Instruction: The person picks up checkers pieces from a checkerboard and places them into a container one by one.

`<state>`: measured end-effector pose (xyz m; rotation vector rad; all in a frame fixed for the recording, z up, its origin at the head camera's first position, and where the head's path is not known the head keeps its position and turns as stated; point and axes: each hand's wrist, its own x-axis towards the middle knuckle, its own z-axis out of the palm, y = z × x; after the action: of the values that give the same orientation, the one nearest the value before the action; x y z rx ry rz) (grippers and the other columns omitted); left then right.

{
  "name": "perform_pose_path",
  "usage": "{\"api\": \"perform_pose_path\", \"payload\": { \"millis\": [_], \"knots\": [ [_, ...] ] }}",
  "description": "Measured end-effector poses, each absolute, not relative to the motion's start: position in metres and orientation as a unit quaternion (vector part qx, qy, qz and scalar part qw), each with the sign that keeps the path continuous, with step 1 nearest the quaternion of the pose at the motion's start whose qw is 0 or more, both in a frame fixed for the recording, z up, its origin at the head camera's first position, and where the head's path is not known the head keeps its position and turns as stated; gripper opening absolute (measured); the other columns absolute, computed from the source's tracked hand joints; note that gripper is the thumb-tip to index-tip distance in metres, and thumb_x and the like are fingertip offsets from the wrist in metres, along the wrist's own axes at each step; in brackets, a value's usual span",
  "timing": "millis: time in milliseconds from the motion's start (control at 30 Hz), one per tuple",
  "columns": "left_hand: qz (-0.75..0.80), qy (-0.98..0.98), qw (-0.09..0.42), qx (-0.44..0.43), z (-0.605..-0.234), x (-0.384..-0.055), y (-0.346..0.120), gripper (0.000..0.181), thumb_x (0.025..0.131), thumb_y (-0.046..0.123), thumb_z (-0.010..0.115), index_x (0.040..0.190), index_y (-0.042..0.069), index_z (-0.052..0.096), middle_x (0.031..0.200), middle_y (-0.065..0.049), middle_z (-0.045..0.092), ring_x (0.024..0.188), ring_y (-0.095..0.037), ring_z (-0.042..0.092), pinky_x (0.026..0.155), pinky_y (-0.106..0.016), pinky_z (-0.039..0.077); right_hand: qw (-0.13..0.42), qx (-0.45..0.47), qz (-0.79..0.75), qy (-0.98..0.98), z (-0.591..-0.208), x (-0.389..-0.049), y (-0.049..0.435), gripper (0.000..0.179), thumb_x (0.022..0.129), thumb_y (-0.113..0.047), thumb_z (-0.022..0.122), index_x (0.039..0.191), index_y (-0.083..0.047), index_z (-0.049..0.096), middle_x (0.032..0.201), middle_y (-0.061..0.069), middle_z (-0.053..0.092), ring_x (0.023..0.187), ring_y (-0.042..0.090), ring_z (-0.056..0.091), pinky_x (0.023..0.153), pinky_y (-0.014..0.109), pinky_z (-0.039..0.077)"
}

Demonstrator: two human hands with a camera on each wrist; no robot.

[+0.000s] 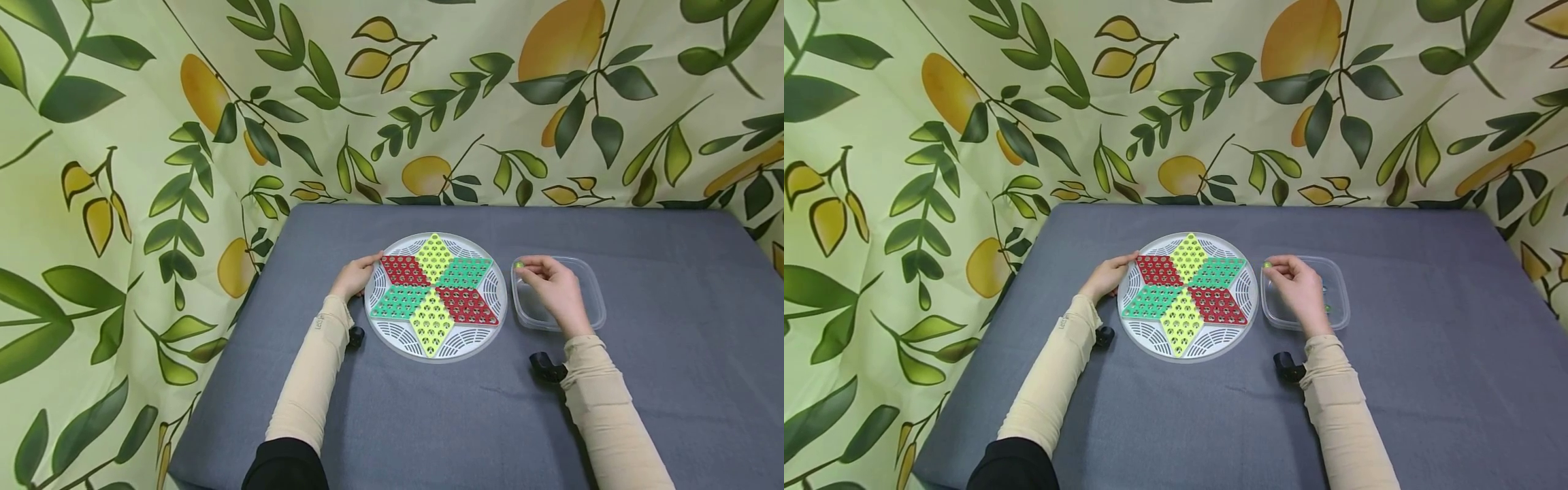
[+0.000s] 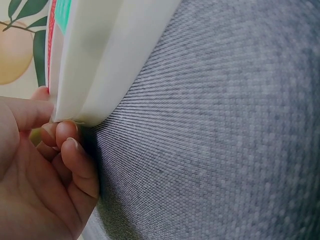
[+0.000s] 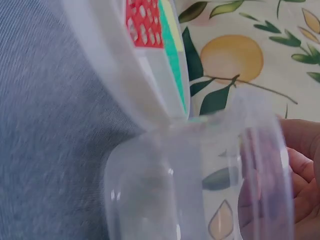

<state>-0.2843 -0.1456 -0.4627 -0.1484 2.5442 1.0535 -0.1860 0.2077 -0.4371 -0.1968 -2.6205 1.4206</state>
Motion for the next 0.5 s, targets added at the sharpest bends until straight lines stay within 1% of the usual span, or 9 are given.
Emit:
{"api": "perform_pose_path", "payload": {
  "millis": [67, 100, 233, 333, 400, 500],
  "knots": [
    [0.376, 0.906, 0.19, -0.053, -0.462, -0.284, -0.146, 0.038, 0.101, 0.034, 0.031, 0.134, 0.049, 0.041, 0.142, -0.001, 0.046, 0.039, -0.012, 0.029, 0.042, -0.026, 0.035, 0.074, -0.069, 0.47, -0.877, -0.439, -0.186, 0.21, 0.033, 0.089, -0.029, 0.062, 0.109, -0.003, 0.065, 0.078, -0.02, 0.056, 0.069, -0.014, 0.05, 0.062, 0.011, 0.04],
    [0.375, 0.906, 0.19, -0.053, -0.462, -0.284, -0.146, 0.038, 0.101, 0.034, 0.031, 0.134, 0.049, 0.041, 0.142, -0.001, 0.046, 0.039, -0.012, 0.029, 0.043, -0.026, 0.035, 0.072, -0.071, 0.468, -0.878, -0.44, -0.186, 0.211, 0.033, 0.089, -0.029, 0.062, 0.109, -0.002, 0.065, 0.078, -0.019, 0.057, 0.068, -0.014, 0.049, 0.062, 0.011, 0.04],
    [0.371, 0.907, 0.19, -0.055, -0.463, -0.285, -0.146, 0.037, 0.101, 0.035, 0.031, 0.134, 0.049, 0.041, 0.141, 0.0, 0.046, 0.039, -0.012, 0.029, 0.043, -0.026, 0.035, 0.061, -0.071, 0.446, -0.89, -0.445, -0.188, 0.216, 0.033, 0.09, -0.029, 0.061, 0.108, -0.001, 0.064, 0.087, 0.0, 0.063, 0.068, -0.011, 0.048, 0.061, 0.013, 0.041],
    [0.367, 0.909, 0.188, -0.056, -0.464, -0.285, -0.146, 0.037, 0.101, 0.035, 0.031, 0.134, 0.049, 0.041, 0.141, 0.0, 0.046, 0.039, -0.012, 0.029, 0.043, -0.026, 0.035, 0.053, -0.065, 0.42, -0.904, -0.447, -0.191, 0.22, 0.031, 0.09, -0.027, 0.06, 0.106, 0.0, 0.064, 0.091, 0.012, 0.065, 0.068, -0.004, 0.048, 0.06, 0.017, 0.041],
    [0.365, 0.91, 0.188, -0.058, -0.465, -0.286, -0.146, 0.037, 0.101, 0.035, 0.031, 0.134, 0.05, 0.041, 0.141, 0.0, 0.046, 0.039, -0.012, 0.029, 0.043, -0.026, 0.035, 0.048, -0.06, 0.408, -0.91, -0.448, -0.192, 0.221, 0.029, 0.09, -0.025, 0.06, 0.105, 0.0, 0.064, 0.092, 0.015, 0.065, 0.07, 0.002, 0.049, 0.061, 0.019, 0.04],
    [0.364, 0.91, 0.19, -0.062, -0.466, -0.287, -0.145, 0.037, 0.101, 0.035, 0.031, 0.133, 0.051, 0.04, 0.141, 0.001, 0.046, 0.039, -0.013, 0.029, 0.043, -0.026, 0.035, 0.034, -0.056, 0.395, -0.917, -0.449, -0.193, 0.223, 0.028, 0.09, -0.023, 0.06, 0.104, 0.0, 0.064, 0.094, 0.018, 0.065, 0.075, 0.011, 0.051, 0.063, 0.022, 0.04]
  ]
}}
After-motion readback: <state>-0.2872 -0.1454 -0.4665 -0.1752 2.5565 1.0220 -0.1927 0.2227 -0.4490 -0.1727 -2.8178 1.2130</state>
